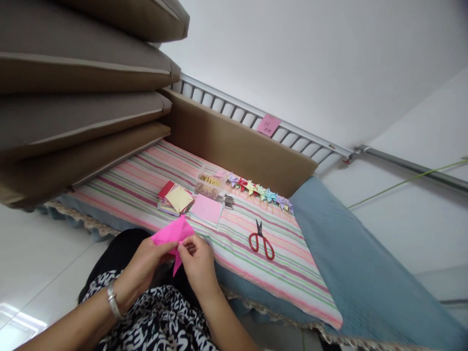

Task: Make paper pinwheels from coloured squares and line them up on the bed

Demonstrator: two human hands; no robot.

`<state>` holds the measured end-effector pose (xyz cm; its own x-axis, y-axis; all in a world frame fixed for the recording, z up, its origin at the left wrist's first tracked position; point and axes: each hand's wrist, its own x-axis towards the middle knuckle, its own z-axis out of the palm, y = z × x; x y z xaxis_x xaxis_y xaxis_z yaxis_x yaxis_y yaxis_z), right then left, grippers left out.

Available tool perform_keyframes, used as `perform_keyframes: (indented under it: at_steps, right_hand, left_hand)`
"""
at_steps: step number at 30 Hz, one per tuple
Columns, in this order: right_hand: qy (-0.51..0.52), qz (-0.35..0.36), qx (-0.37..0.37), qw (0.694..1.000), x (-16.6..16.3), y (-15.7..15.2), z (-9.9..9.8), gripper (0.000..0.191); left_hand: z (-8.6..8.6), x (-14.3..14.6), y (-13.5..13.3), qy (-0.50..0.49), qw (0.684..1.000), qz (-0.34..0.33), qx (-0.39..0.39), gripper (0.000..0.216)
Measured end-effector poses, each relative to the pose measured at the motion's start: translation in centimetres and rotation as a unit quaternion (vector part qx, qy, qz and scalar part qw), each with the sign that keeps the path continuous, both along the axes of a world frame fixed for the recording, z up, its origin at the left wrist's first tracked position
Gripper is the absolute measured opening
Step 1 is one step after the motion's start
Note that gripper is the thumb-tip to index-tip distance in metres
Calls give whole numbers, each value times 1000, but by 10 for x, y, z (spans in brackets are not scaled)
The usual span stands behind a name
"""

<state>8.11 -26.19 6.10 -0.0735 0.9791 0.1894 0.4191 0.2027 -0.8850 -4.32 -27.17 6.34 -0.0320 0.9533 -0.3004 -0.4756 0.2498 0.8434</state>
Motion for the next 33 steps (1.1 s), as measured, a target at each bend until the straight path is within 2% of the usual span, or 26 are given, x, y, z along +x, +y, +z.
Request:
perform_keyframes:
  at_steps: [3,7,8,10,13,15,21,25,28,33]
  right_hand:
    - [-20,-10,17,1000,6,-1,8,5]
    - [-45,-35,56,997,23,8,31,24]
    - [-33,-30,36,998,26,11,35,31]
    - [18,9,-52,998,31,19,39,49]
    - [129,109,-201,965,31,26,34,68]
    - [179,147,-241,943,29,27,28,70]
    - [232,136,-236,934,21,25,20,68]
    - [269,103,-206,935,15,22,19,65]
    - [298,67,-170,937,11,17,16,61]
    - [320,36,-143,936,7,12,10,65]
  left_hand:
    - [2,-4,1,6,1000,12,-15,22]
    - [8,-9,1,21,999,-30,-30,28]
    - [9,-9,1,23,998,-45,-29,29]
    - [11,-9,1,27,997,-69,-24,30]
    - [12,-9,1,30,995,-94,-22,34]
    - [12,-9,1,31,993,-107,-24,34]
    - [9,-9,0,26,993,-110,-24,35]
    - [6,-5,0,-40,997,-66,-8,41]
    - [5,-1,-2,-90,994,-69,-9,44]
    - [8,3,-4,-91,992,-83,-32,27]
